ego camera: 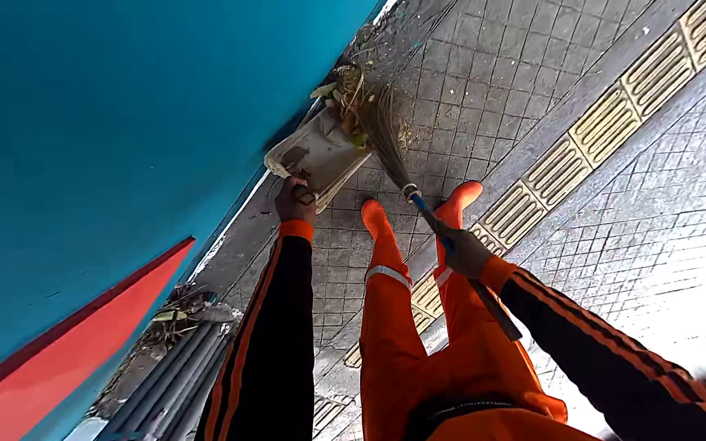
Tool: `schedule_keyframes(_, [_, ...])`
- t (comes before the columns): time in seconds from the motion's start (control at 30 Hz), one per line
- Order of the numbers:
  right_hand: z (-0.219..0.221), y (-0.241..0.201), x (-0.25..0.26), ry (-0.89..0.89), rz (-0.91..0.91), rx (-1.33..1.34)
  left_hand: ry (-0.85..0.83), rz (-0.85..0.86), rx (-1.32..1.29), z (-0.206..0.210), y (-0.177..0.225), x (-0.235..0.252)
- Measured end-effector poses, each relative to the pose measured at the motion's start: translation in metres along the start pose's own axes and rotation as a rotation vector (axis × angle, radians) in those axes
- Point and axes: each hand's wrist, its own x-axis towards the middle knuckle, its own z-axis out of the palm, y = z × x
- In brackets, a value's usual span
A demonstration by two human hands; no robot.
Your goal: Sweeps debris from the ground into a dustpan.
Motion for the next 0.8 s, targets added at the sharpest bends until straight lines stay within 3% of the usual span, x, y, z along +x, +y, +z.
schedule_keyframes(0.2, [0.027, -0.009, -0.076, -0.176, -0.114, -0.125, 0.072, 0.023, -0.115, 0.003, -0.027, -0.019])
schedule_keyframes(0.27, [0.017, 0.005, -0.123, -0.127, -0.093, -0.106, 0.118, -0.002, -0.158, -0.001, -0.04, -0.032])
schedule_keyframes(0.37, [-0.007, 0.028, -0.174, 0.133, -0.035, -0.123, 0.181, -0.058, -0.193, -0.006, -0.053, -0.05])
schedule_keyframes(0.47, [-0.049, 0.032, -0.142, 0.346, 0.078, -0.226, 0.189, -0.072, -0.244, -0.002, -0.07, -0.062])
schedule_keyframes(0.53, [-0.076, 0.019, -0.072, 0.387, 0.157, -0.26, 0.197, -0.048, -0.26, 0.005, -0.075, -0.059])
schedule_keyframes(0.63, [-0.072, -0.007, 0.026, 0.315, 0.073, -0.344, 0.178, -0.065, -0.245, 0.014, -0.079, -0.055])
schedule_keyframes(0.7, [-0.039, -0.022, 0.033, 0.25, -0.054, -0.398, 0.184, -0.07, -0.255, 0.012, -0.077, -0.048])
schedule_keyframes(0.8, [-0.015, -0.01, -0.045, 0.083, -0.064, -0.374, 0.174, -0.043, -0.289, 0.008, -0.082, -0.055])
